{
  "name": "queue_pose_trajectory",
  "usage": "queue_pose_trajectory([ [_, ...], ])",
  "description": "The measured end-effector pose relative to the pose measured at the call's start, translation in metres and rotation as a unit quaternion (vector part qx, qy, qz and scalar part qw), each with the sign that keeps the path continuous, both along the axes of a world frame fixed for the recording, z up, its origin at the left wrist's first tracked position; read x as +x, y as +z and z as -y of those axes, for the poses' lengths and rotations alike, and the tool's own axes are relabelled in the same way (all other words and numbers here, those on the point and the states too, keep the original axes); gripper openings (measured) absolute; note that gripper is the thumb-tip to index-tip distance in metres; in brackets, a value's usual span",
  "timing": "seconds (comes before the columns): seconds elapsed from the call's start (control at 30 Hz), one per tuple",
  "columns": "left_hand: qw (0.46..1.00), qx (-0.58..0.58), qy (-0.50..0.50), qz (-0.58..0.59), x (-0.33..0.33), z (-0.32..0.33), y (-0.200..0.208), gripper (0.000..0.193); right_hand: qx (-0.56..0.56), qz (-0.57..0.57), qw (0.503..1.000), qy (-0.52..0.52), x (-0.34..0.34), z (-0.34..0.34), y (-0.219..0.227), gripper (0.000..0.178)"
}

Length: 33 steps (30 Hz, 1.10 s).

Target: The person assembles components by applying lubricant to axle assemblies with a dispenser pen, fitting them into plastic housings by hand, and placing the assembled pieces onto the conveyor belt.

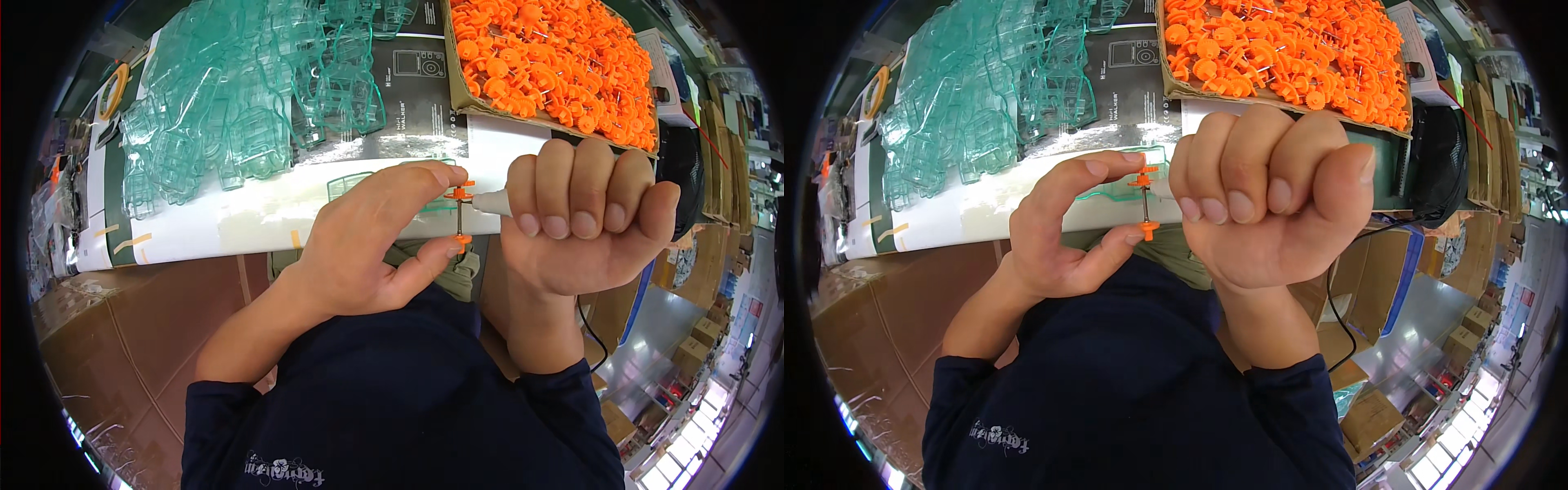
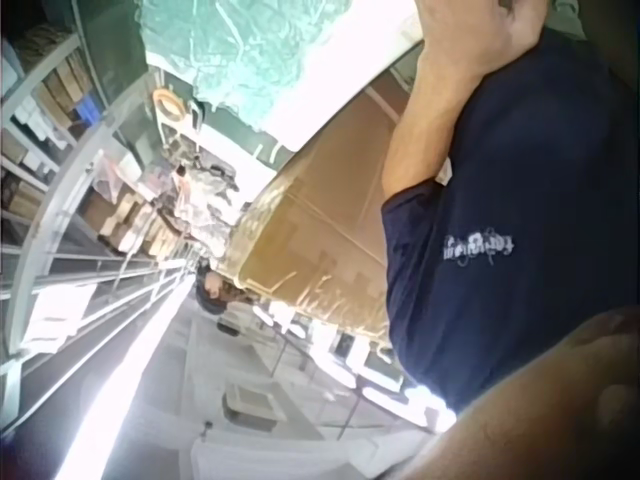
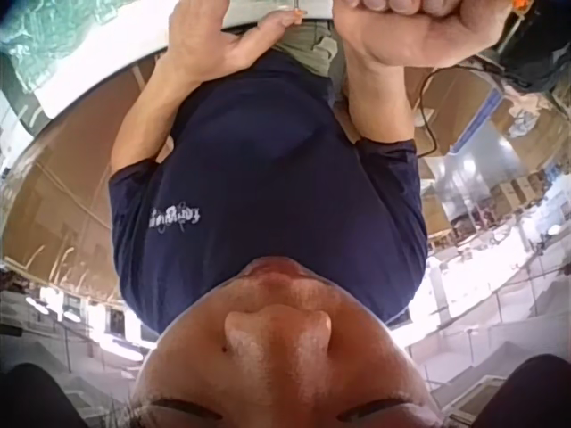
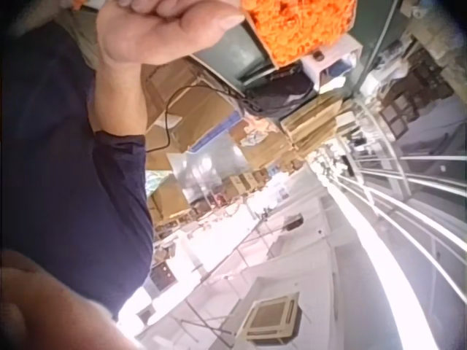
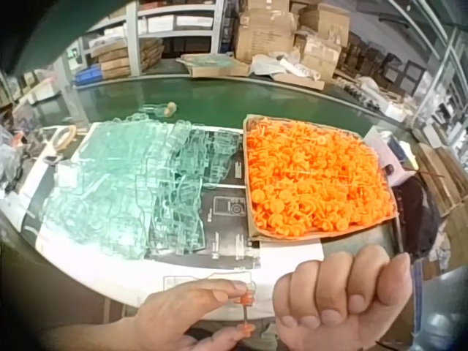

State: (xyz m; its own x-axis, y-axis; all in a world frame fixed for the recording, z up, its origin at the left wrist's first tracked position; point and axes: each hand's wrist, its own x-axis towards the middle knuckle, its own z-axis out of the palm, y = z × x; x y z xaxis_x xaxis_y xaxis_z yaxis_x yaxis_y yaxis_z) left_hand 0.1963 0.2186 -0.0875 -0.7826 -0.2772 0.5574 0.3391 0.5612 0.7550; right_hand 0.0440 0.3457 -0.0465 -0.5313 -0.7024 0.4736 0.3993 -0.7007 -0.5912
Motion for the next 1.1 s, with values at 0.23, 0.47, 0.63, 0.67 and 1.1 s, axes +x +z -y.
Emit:
queue_pose_trajectory([
  [0.23,0.999,-0.018,0.027,0.016,-0.003,-0.003,-0.005,0.056,-0.027,0.043,0.997,-0.063,0.008,0.001,-0.004,0.045],
  [0.47,0.981,-0.165,0.084,0.051,-0.012,-0.002,-0.016,0.052,0.022,0.060,0.995,-0.082,0.010,0.000,-0.015,0.045],
  [0.63,0.974,-0.182,0.100,0.088,-0.013,-0.008,-0.016,0.053,0.055,0.048,0.992,-0.102,0.011,-0.002,-0.022,0.044],
  [0.67,0.973,-0.176,0.105,0.102,-0.013,-0.009,-0.015,0.054,0.063,0.040,0.992,-0.099,0.010,-0.002,-0.024,0.044],
  [1.1,0.982,-0.137,0.090,0.094,-0.013,-0.012,-0.010,0.056,0.107,0.053,0.982,-0.147,0.006,0.009,-0.037,0.045],
])
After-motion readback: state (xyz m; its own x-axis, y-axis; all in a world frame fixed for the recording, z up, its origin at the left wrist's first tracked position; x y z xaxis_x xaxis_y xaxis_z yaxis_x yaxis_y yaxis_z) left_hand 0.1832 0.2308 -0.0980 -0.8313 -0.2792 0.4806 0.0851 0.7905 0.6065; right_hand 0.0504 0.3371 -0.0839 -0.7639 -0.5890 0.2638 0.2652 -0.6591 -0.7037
